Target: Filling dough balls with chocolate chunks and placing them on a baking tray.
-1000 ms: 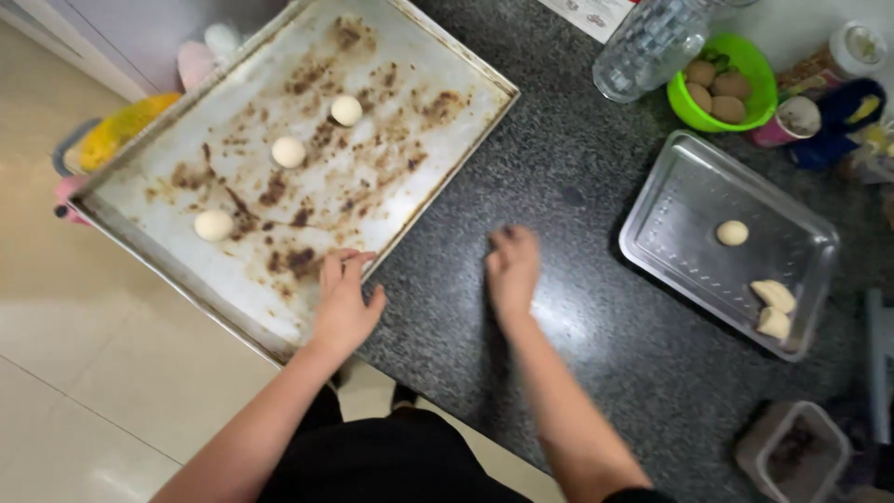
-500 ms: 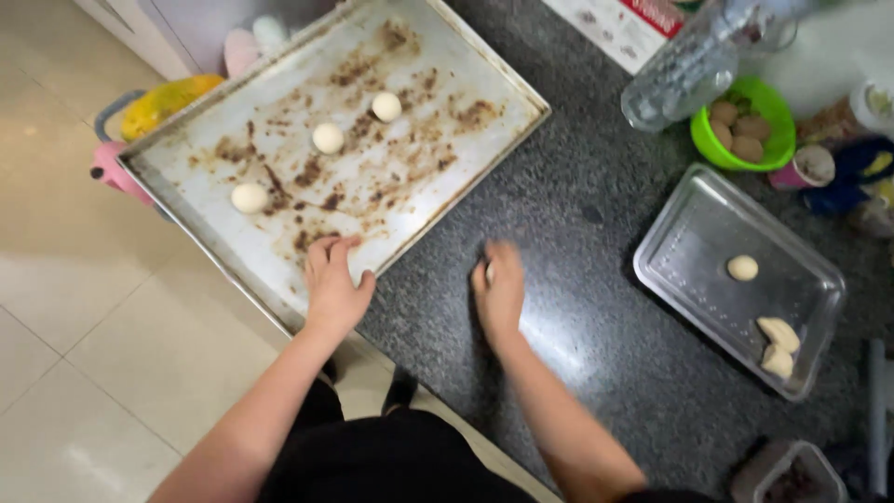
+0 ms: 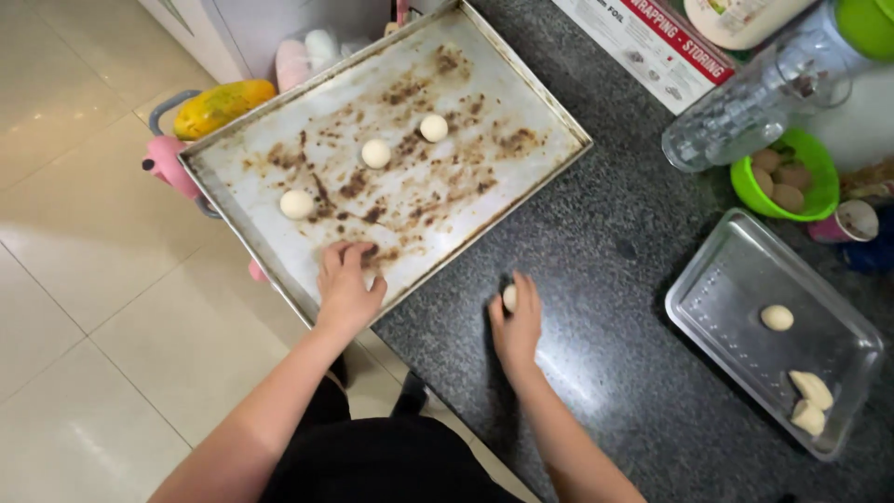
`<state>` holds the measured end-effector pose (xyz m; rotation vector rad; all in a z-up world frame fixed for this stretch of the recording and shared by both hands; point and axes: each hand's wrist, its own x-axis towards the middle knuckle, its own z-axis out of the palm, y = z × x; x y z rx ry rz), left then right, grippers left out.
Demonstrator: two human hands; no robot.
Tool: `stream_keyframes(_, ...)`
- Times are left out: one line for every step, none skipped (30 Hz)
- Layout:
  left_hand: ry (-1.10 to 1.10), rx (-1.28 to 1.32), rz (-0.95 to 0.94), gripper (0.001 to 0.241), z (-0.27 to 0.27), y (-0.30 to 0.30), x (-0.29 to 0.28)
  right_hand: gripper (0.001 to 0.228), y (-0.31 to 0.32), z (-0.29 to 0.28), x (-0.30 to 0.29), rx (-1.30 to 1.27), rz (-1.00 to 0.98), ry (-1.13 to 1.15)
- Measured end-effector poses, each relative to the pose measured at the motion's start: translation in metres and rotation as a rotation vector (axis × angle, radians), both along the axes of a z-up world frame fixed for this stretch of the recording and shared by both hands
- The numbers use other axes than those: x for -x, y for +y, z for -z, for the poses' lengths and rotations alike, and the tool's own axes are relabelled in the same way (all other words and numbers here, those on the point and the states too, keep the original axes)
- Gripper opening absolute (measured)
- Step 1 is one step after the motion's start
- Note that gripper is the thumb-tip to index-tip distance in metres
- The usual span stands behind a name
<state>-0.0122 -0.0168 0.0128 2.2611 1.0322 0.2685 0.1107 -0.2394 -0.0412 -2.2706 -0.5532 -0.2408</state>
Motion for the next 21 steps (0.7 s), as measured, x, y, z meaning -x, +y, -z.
stream_keyframes(-0.001,-0.002,-0.002,0.055,-0.002,0.003,0.000,0.048,-0.006,-0.004,-0.003,-0.002,-0.002,-0.001)
stream_keyframes(0.001,0.003,0.000,0.056,-0.003,0.005,0.000,0.045,-0.015,-0.009,-0.007,0.017,-0.051,0.011)
stream_keyframes(0.002,0.009,0.001,0.056,-0.004,0.006,-0.001,0.043,-0.024,-0.013,-0.011,0.037,-0.100,0.023)
stream_keyframes(0.007,0.010,-0.001,0.056,-0.004,0.009,0.001,0.043,-0.019,-0.013,-0.021,0.038,-0.102,0.028)
stream_keyframes(0.012,0.023,-0.002,0.056,-0.004,0.012,0.001,0.048,-0.015,-0.012,-0.031,0.056,-0.030,-0.033)
stream_keyframes(0.015,0.038,-0.001,0.057,-0.004,0.015,0.000,0.054,-0.011,-0.012,-0.042,0.077,0.044,-0.097)
stream_keyframes(0.018,0.041,-0.001,0.057,-0.002,0.017,0.001,0.054,-0.001,-0.007,-0.048,0.080,0.044,-0.094)
stream_keyframes(0.024,0.033,-0.008,0.056,-0.001,0.019,0.001,0.056,0.009,-0.002,-0.053,0.016,0.040,-0.056)
stream_keyframes(0.029,0.024,-0.014,0.055,0.000,0.022,0.001,0.058,0.020,0.003,-0.059,-0.048,0.036,-0.018)
stream_keyframes(0.034,0.026,-0.014,0.055,-0.001,0.024,0.002,0.058,0.027,-0.008,-0.046,-0.046,0.036,-0.013)
stream_keyframes(0.036,0.035,-0.017,0.056,-0.002,0.026,0.002,0.059,0.034,-0.019,-0.033,-0.068,-0.014,0.024)
stream_keyframes(0.034,0.043,-0.015,0.056,-0.004,0.030,-0.001,0.060,0.042,-0.031,-0.022,-0.091,-0.060,0.056)
stream_keyframes(0.035,0.043,-0.011,0.056,-0.002,0.034,0.000,0.060,0.033,-0.022,-0.013,-0.091,-0.055,0.056)
stream_keyframes(0.031,0.028,-0.012,0.057,0.002,0.039,0.000,0.061,0.026,-0.014,-0.006,-0.045,-0.071,0.082)
stream_keyframes(0.027,0.014,-0.014,0.057,0.005,0.044,-0.001,0.062,0.018,-0.006,0.001,0.001,-0.087,0.107)
stream_keyframes(0.025,0.018,-0.014,0.057,0.004,0.048,0.000,0.062,0.011,-0.007,0.000,0.005,-0.087,0.105)
stream_keyframes(0.004,0.001,-0.023,0.057,0.002,0.053,0.001,0.063,0.005,-0.009,0.000,0.022,-0.088,0.135)
stream_keyframes(-0.018,-0.015,-0.030,0.057,0.000,0.057,0.001,0.063,-0.002,-0.011,-0.001,0.041,-0.086,0.165)
stream_keyframes(-0.021,-0.010,-0.029,0.057,0.000,0.060,0.002,0.063,0.000,-0.014,-0.006,0.046,-0.084,0.162)
stream_keyframes(-0.025,-0.028,-0.041,0.057,0.000,0.064,0.002,0.068,0.004,-0.016,-0.012,-0.028,-0.055,0.205)
stream_keyframes(-0.028,-0.046,-0.053,0.057,0.000,0.068,0.001,0.073,0.007,-0.019,-0.019,-0.103,-0.026,0.247)
